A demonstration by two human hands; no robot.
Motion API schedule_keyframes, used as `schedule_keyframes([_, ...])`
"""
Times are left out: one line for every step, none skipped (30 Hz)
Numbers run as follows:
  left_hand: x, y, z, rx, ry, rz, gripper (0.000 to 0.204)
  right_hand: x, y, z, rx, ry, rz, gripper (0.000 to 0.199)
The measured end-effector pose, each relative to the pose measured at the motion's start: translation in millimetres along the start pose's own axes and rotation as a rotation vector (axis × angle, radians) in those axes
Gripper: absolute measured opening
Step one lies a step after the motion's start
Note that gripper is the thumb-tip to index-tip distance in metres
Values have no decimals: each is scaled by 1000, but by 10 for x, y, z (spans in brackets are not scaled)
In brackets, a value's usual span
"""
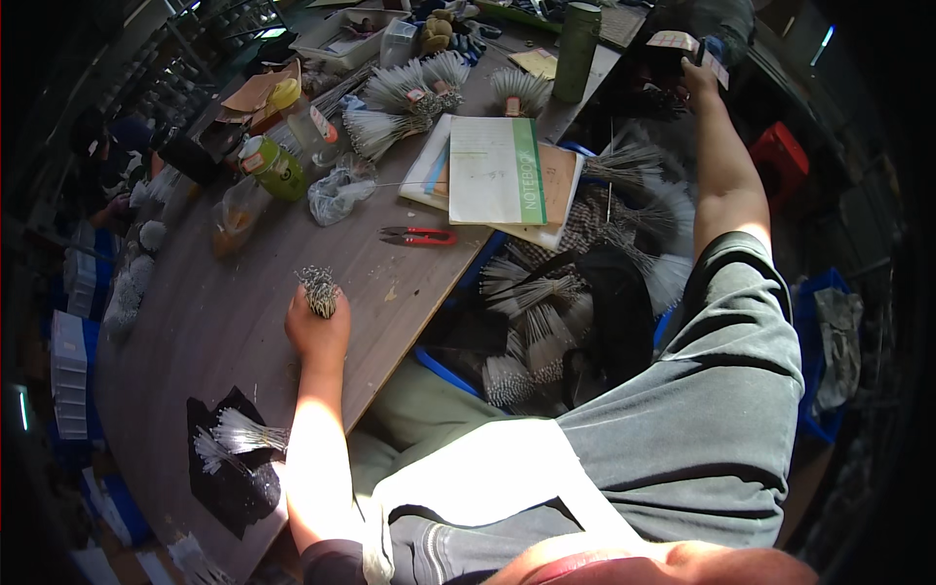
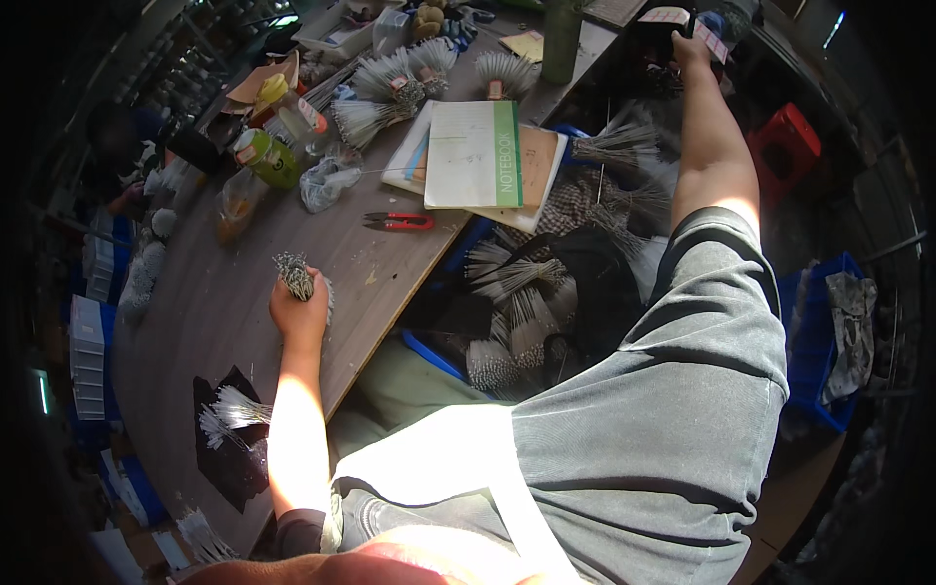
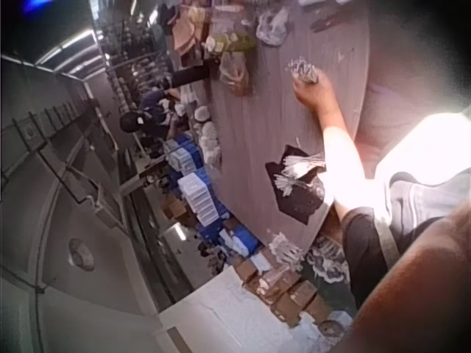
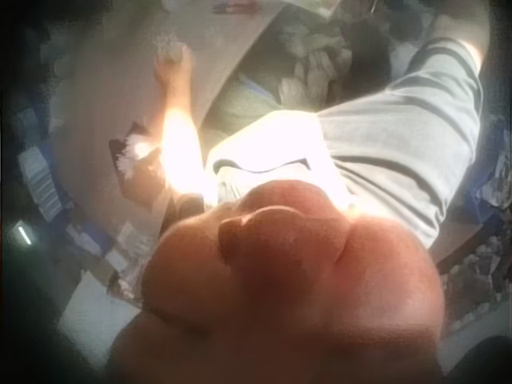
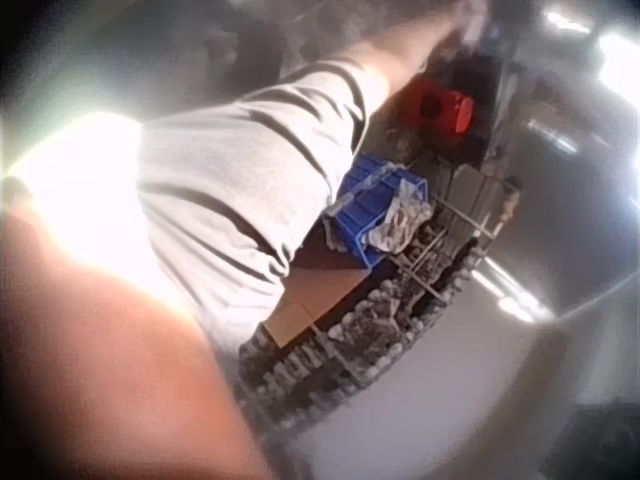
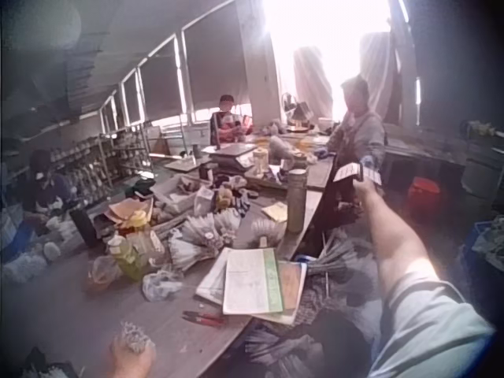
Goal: Manually trimming and bundling synthetic fiber brushes using pliers and rubber bands at an assembly table.
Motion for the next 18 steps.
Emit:
schedule_keyframes([3, 0, -3, 8, 2, 2, 19, -141, -88, -56, 37, 25, 53, 37])
schedule_keyframes([7, 2, -2, 3, -7, 1, 19, -227, -172, -126, 83, 22, 128, 38])
schedule_keyframes([12, 2, -6, -6, -12, -1, 19, -280, -222, -168, 133, -9, 197, 39])
schedule_keyframes([9, 5, -6, -16, -17, -5, 19, -271, -261, -214, -247, 74, 49, 37])
schedule_keyframes([7, 11, -6, -22, -20, -11, 19, -217, -246, -215, -65, 27, 231, 34])
schedule_keyframes([7, 12, -15, -28, -24, -17, 19, -124, -197, -190, 127, 18, 377, 32])
schedule_keyframes([12, 17, -17, -32, -30, -21, 19, -1, -103, -144, 326, -51, 520, 29])
schedule_keyframes([13, 22, -22, -39, -34, -22, 19, 182, -29, -70, 344, -59, 546, 23])
schedule_keyframes([18, 24, -24, -46, -33, -23, 19, 358, 70, 4, 373, -150, 564, 17])
schedule_keyframes([23, 26, -25, -67, -23, -24, 19, 516, 161, 65, 397, -240, 582, 12])
schedule_keyframes([25, 24, -22, -48, -28, -32, 19, 644, 251, 64, 453, -268, 563, 11])
schedule_keyframes([31, 20, -22, -40, -29, -37, 18, 725, 305, 68, 509, -297, 544, 10])
schedule_keyframes([35, 15, -19, -34, -29, -41, 18, 761, 323, 41, 566, -327, 528, 10])
schedule_keyframes([38, 11, -14, -39, -26, -47, 18, 746, 320, 15, 621, -287, 561, 10])
schedule_keyframes([39, 6, -9, -45, -25, -54, 19, 688, 276, -35, 677, -246, 593, 11])
schedule_keyframes([38, 2, -3, -49, -24, -61, 19, 582, 205, -71, 759, -289, 633, 13])
schedule_keyframes([31, -3, 0, -29, -28, -68, 19, 462, 115, -124, 705, -220, 598, 16])
schedule_keyframes([28, -7, 4, -7, -26, -76, 19, 325, 19, -176, 677, -235, 574, 19])
Point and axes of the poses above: each hand's wrist, its own x-axis towards the middle knuckle, its own z-axis out of the palm, y = z × x, the point moved 1 cm from there along x, towards the middle knuckle, and after that the axes turned 14 degrees about y, right-handed, at the moved point
